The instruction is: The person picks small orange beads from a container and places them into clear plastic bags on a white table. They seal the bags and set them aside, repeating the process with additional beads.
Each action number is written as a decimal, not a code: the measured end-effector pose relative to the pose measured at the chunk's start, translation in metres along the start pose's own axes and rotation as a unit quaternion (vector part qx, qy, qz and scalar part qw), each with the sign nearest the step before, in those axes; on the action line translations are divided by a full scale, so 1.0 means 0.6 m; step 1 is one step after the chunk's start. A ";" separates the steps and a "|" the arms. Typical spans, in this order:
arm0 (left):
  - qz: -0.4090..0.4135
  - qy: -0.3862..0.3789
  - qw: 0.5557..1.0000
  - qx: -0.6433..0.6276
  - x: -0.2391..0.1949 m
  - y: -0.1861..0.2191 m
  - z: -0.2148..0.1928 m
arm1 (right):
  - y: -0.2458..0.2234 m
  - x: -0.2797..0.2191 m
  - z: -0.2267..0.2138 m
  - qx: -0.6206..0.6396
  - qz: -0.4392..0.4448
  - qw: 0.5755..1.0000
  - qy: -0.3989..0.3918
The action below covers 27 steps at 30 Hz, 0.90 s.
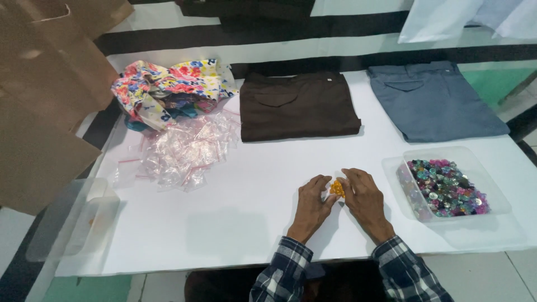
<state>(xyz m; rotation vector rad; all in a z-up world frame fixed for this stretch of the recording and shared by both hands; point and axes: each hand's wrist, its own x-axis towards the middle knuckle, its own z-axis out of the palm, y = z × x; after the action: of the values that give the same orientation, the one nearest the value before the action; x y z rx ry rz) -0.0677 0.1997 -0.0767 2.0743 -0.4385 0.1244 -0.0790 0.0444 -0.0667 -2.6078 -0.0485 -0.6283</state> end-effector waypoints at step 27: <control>0.030 0.320 0.885 0.336 -0.096 -0.388 -0.387 | -0.492 0.098 0.347 -0.001 -0.355 0.917 -0.182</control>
<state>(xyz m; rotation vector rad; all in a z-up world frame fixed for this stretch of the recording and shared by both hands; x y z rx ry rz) -0.0173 0.5192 -0.1605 2.5072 -0.0329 1.0983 0.0212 0.3960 -0.0810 -2.6349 -1.1471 -0.3431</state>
